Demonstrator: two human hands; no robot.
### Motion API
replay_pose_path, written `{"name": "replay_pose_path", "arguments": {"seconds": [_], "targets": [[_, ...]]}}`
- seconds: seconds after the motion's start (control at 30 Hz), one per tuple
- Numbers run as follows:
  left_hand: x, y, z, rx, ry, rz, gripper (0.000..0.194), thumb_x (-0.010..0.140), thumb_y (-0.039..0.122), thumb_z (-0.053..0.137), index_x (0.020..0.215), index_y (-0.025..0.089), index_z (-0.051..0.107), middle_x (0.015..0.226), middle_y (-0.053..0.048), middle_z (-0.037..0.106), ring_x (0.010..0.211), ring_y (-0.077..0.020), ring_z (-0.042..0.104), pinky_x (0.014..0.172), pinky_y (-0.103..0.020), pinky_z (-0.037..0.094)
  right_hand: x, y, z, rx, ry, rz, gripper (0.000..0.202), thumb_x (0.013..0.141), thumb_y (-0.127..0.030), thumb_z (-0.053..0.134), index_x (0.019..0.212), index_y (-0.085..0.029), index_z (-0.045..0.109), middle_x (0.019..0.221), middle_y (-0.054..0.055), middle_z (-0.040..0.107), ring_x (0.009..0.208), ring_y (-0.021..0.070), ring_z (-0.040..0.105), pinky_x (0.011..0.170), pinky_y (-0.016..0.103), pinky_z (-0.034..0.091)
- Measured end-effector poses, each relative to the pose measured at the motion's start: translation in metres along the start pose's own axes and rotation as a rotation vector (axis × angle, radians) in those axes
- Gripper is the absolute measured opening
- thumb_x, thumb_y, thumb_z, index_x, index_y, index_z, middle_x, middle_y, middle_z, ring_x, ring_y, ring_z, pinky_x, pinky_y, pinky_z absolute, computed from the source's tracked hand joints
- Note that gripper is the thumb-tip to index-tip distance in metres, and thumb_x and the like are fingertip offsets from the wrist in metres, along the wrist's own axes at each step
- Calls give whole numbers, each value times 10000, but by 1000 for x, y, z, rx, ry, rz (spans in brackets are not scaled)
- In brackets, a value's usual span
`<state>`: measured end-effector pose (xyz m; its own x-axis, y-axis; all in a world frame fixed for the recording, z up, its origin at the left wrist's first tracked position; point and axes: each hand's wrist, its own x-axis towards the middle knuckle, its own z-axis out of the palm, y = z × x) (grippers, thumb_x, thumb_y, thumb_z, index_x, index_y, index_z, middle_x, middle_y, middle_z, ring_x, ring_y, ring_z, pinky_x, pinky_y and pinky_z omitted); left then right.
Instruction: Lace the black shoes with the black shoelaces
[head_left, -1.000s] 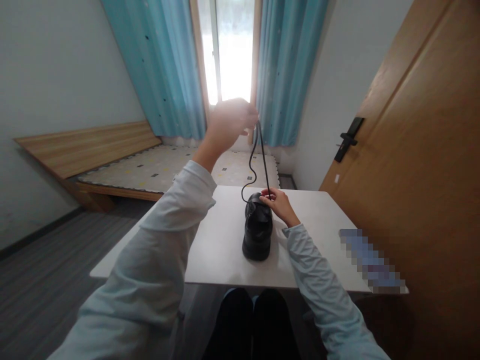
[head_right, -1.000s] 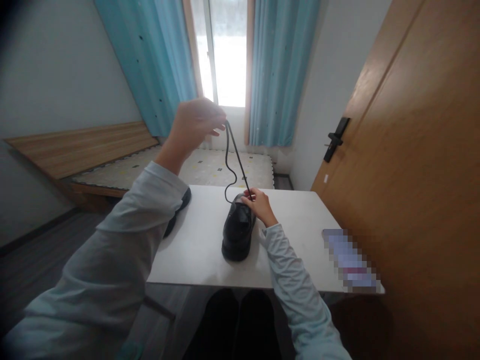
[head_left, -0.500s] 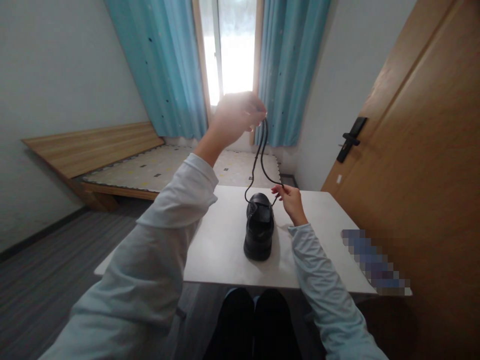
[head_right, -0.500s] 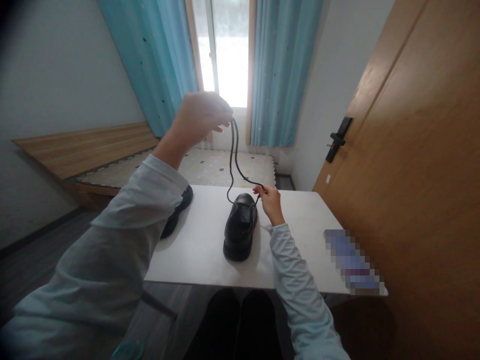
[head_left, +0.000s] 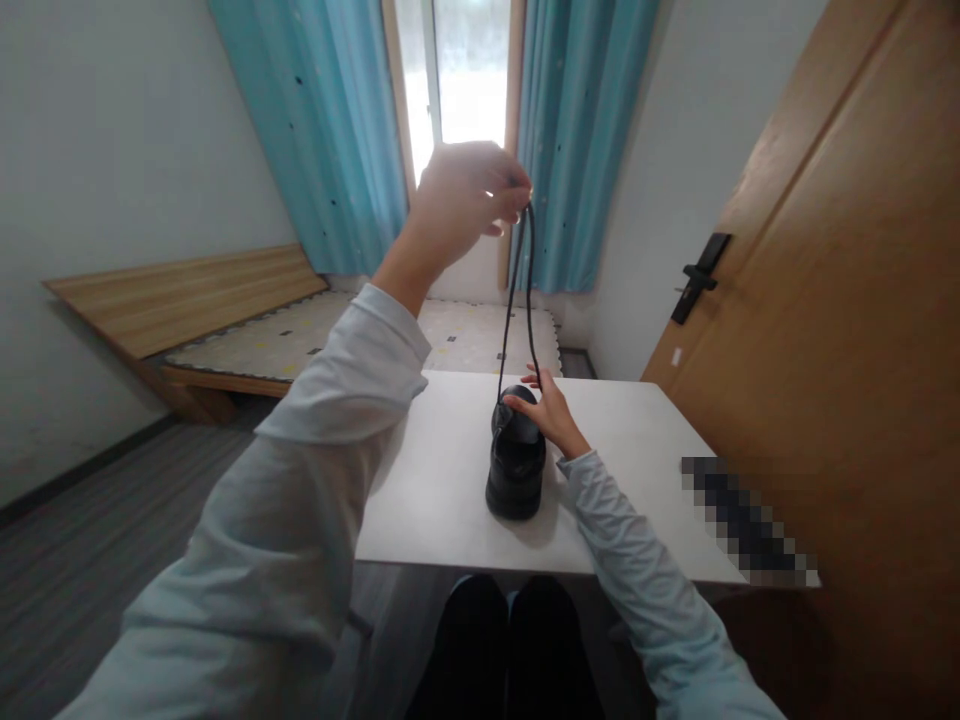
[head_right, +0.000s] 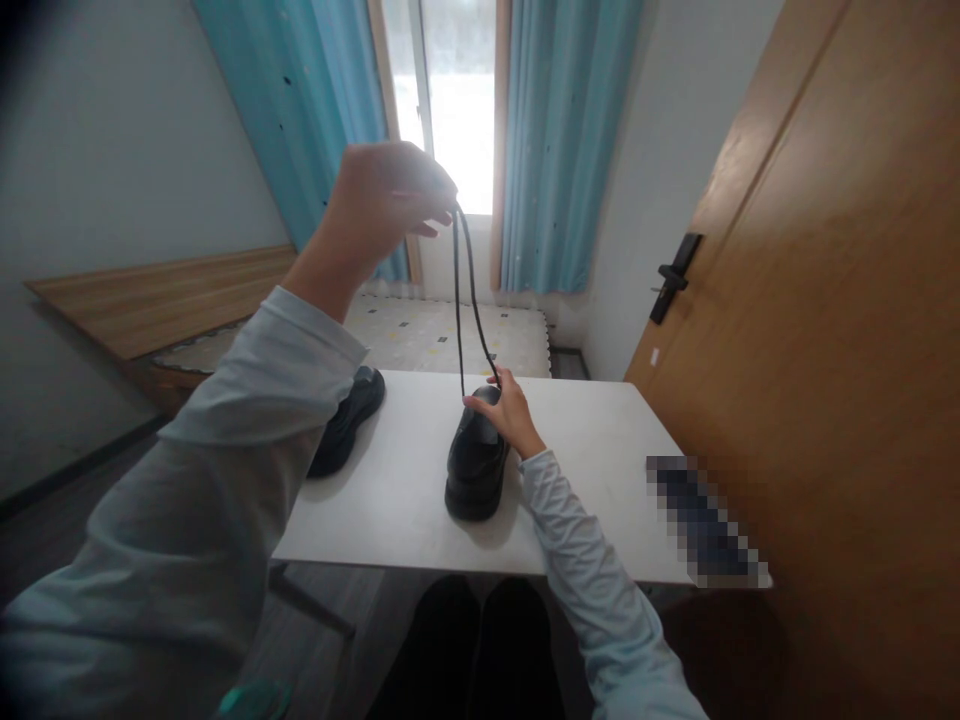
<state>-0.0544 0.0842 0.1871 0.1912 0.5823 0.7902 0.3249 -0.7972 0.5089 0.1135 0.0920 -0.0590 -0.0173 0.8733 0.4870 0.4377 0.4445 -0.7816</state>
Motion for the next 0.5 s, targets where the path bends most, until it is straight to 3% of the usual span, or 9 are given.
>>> {"name": "replay_pose_path", "arguments": {"seconds": [0.1,0.27,0.5], "targets": [[2,4,2,1,17,-6,44,731,221,635,733,257,609,718,37,651,677,-113,618,586,-286,548,-4,2,5,-16,-76,48,739,612,-449,756,1230,-152,482,1041,107,623,959,255,601,874,416,474],[4,5,3,-92,-2,51,60,792,214,572,810,254,532,832,53,627,704,-82,592,586,-239,575,-7,6,8,29,-73,102,738,601,-438,757,1215,-176,442,1010,84,636,909,224,612,823,380,496],[7,4,4,6,25,139,86,787,177,551,770,255,518,774,69,582,601,-75,524,428,-224,498,-6,11,8,42,-65,121,719,582,-450,771,1172,-189,453,967,71,641,912,223,619,828,375,498]]}}
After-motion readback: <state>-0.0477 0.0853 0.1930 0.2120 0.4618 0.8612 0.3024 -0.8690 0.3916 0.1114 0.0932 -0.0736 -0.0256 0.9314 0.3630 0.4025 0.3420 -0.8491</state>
